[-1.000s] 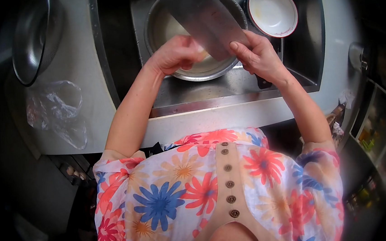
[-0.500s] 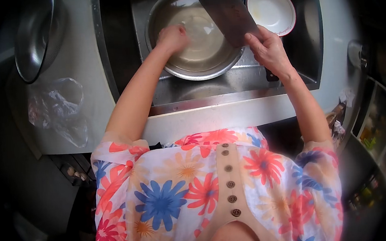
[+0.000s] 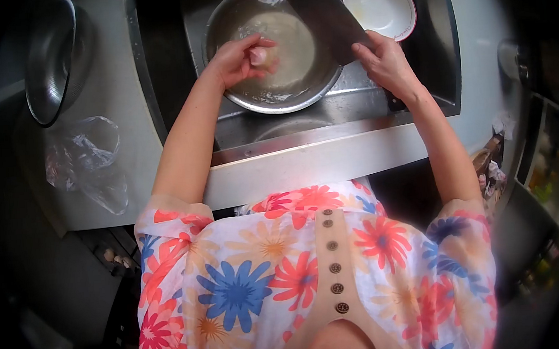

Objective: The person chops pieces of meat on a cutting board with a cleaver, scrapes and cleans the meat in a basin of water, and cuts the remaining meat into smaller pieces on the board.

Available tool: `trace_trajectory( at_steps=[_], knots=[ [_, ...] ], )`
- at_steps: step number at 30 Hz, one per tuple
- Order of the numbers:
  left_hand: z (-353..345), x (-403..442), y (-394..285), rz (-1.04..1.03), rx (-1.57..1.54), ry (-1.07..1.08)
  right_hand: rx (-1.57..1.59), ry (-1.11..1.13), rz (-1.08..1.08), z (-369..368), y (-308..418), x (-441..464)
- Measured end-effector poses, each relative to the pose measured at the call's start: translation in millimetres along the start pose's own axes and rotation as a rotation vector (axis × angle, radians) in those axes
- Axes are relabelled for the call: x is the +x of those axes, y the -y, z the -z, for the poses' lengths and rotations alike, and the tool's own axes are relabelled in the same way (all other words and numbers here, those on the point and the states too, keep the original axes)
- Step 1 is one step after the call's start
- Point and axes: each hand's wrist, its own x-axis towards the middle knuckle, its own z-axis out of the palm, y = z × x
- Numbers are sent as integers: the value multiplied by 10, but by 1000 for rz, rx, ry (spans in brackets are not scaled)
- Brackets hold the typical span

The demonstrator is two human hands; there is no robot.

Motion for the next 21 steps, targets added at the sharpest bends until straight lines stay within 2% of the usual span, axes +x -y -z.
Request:
trace_trajectory(
  at_steps=[5,9,12,15,16,19,21],
  knots=[
    [85,-145,57,-137,-20,19,-349,92,124,-279,-65,314],
    [54,-291,13,-173,-91,68,-451,155,170,-564,-41,407],
    [66,-348,-3,-192,-144,118,-358,129,200,-477,15,329],
    [58,-367,-23,-224,-115,143,-163,47,119,-387,93,205],
    [53,-358,-20,-252,-68,141,-58,36,148,-352,131,144],
    [14,-368,-27,-270,52,131,330,141,17,-230,341,-56],
    [-83,-417,-56,-287,96,96,451,146,45,-275,394,-143]
  ],
)
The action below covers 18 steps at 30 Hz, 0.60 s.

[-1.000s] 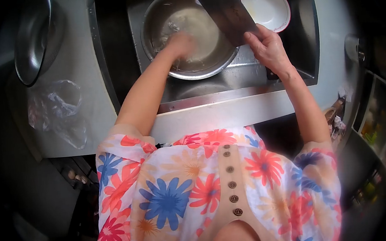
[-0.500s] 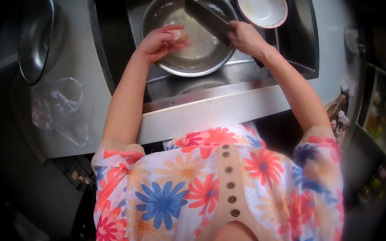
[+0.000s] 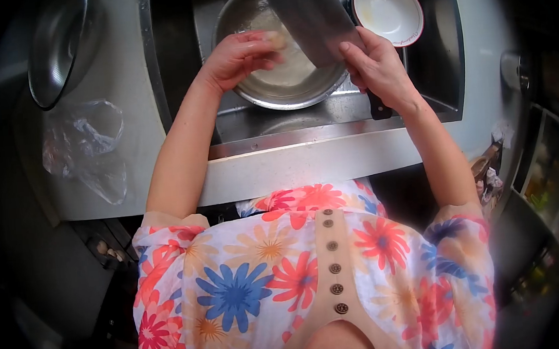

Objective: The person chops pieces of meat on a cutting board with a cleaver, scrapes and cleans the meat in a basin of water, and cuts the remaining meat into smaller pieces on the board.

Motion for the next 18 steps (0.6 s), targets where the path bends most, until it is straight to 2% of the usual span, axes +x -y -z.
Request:
trace_trajectory(
  at_steps=[3,7,10,18],
  knots=[
    [-265,-66,-54,-57,-6,-52,121,26,5,-82,46,-43],
    [-401,-107,-71,-81,-29,-67,14,-6,49,-87,-58,-32],
    [-442,-109,-22,-96,-27,-107,-123,-53,157,-80,-132,-14],
    [-541,-130,86,-116,-28,-231,-271,-75,193,-75,-124,-27]
  ],
)
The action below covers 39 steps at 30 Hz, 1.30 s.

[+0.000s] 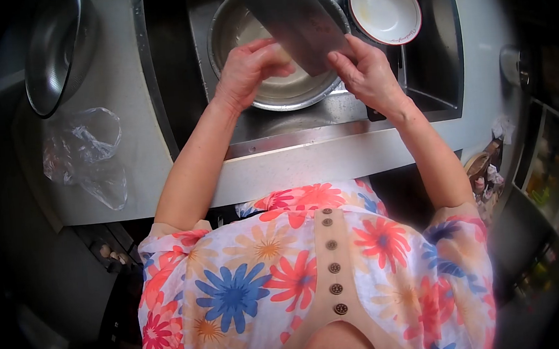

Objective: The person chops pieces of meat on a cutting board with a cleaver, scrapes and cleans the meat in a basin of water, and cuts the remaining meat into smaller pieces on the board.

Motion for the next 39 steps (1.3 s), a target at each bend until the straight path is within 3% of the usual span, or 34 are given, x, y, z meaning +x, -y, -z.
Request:
trace_trajectory(
  at_steps=[4,12,17,20,28,32,36,39],
  knots=[
    [-26,-42,1,-18,-34,-18,-196,-38,54,53,-16,24],
    [-85,-24,18,-38,-35,-39,29,-31,72,-53,21,-48],
    [-130,-103,5,-78,-29,-43,-151,-88,72,11,-130,-15],
    [-97,-44,45,-62,-24,-96,-31,-109,47,39,-34,-69],
    [-86,-87,25,-37,-15,20,97,-8,-11,53,33,-50],
    [-157,-181,-50,-77,-66,57,-229,-55,88,151,-85,-29],
    [-139,-122,-97,-40,-35,46,64,-121,106,143,-37,-70],
    [-148,-129,-101,28,42,78,199,-43,18,201,87,-71]
  ],
)
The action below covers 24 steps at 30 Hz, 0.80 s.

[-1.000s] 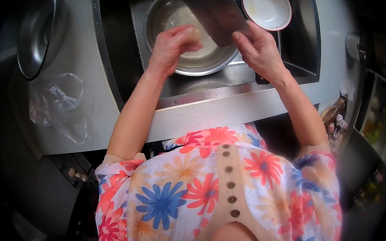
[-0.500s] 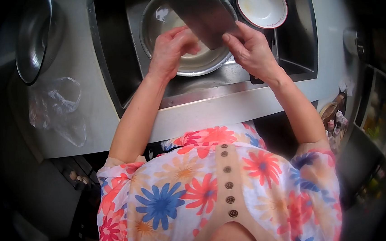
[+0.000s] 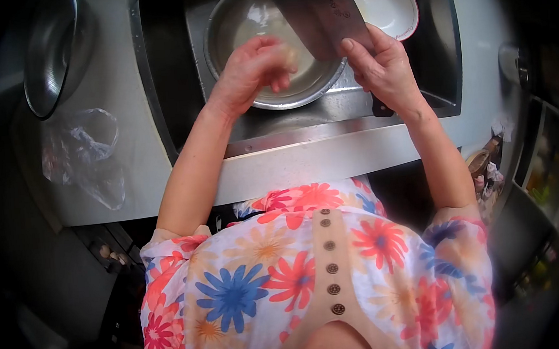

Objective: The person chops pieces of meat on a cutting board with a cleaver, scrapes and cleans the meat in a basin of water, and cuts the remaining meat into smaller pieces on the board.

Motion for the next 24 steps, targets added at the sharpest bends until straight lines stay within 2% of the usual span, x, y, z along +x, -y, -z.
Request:
trace_trajectory(
  at_steps=[4,10,19,24],
  knots=[
    [60,17,-15,44,105,55,151,68,-25,-41,41,-33],
    [-1,6,-4,47,104,80,137,56,7,-90,-1,-30],
    [-59,-26,3,100,91,73,13,48,45,-68,14,-42],
    [-133,-66,-65,117,220,4,-98,79,166,-85,53,-49]
  ],
)
